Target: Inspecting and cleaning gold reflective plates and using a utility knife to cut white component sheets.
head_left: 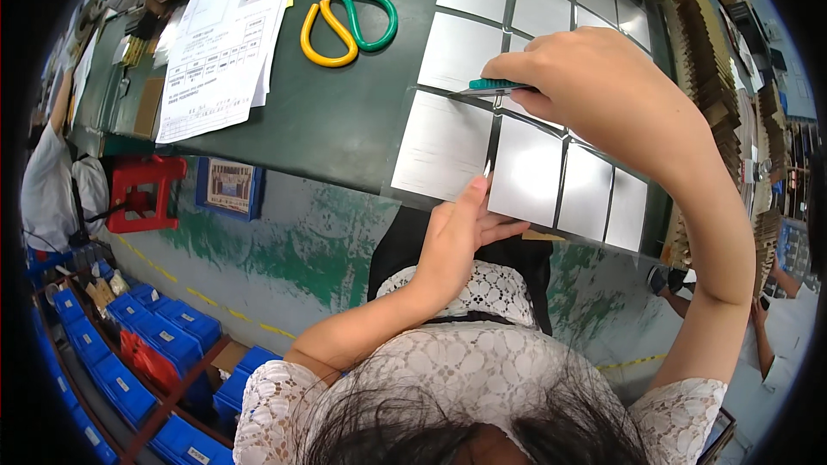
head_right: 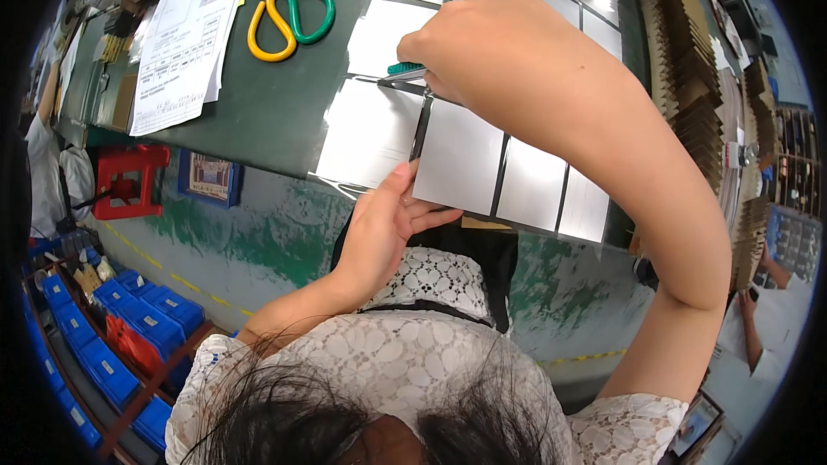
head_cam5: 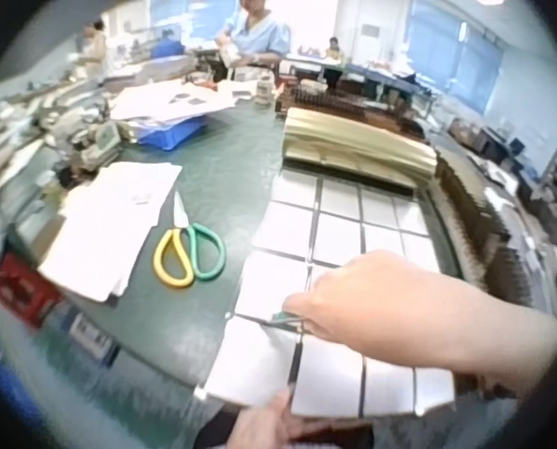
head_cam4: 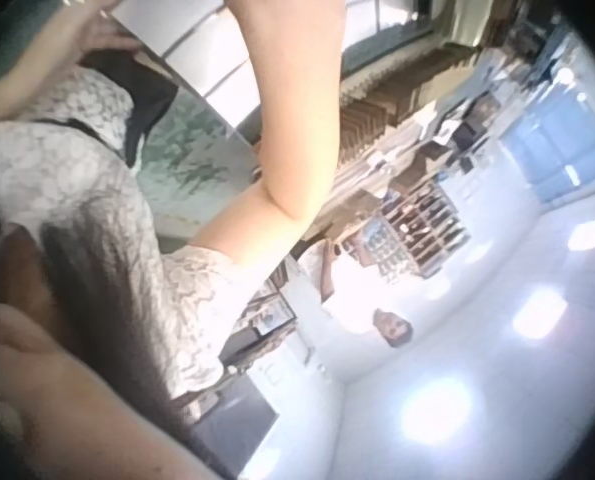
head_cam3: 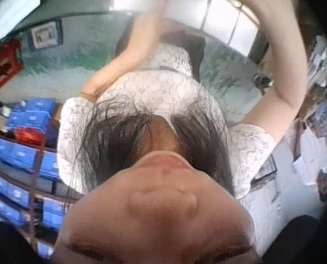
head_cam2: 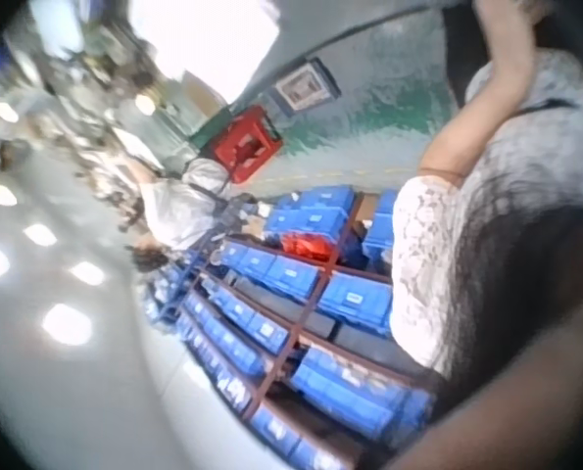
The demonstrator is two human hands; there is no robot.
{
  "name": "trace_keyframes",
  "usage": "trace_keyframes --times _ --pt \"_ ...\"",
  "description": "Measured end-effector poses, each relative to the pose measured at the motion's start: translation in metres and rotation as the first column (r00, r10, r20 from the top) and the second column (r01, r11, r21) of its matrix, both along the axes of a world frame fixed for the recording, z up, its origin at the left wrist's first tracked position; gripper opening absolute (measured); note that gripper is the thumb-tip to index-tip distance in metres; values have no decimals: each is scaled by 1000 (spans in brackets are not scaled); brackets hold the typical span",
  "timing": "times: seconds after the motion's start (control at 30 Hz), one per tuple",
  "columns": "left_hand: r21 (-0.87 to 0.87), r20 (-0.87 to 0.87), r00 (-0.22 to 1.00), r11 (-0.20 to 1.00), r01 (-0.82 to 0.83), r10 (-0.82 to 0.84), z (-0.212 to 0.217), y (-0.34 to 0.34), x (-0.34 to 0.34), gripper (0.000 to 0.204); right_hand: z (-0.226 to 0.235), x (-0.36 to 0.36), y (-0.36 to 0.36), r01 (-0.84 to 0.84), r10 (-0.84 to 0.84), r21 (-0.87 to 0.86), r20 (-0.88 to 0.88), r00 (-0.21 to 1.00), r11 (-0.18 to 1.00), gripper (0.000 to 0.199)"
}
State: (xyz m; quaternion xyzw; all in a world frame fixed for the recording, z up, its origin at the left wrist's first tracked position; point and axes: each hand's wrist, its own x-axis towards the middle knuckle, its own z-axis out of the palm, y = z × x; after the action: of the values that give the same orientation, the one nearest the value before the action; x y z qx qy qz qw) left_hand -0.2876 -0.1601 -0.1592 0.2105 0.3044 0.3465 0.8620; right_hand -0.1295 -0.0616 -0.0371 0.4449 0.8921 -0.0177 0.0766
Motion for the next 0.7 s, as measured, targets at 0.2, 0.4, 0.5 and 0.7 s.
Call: trace_keyframes --times 0.2,0.4,0.5,0.7 --pt "-8 -26 1000 1000 -8 8 5 1 2 54 7 12 -8 38 -37 -18 56 998 999 20" --pt "-2 -56 998 1000 -15 15 3 0 2 52 14 27 -16 99 -90 -61 133 987 993 18" --pt "7 -71 997 1000 -28 28 7 1 3 53 15 33 -21 124 -113 -67 149 982 990 17" --pt "10 -97 994 999 -40 41 7 0 5 56 17 49 -30 130 -125 -49 84 989 990 14"
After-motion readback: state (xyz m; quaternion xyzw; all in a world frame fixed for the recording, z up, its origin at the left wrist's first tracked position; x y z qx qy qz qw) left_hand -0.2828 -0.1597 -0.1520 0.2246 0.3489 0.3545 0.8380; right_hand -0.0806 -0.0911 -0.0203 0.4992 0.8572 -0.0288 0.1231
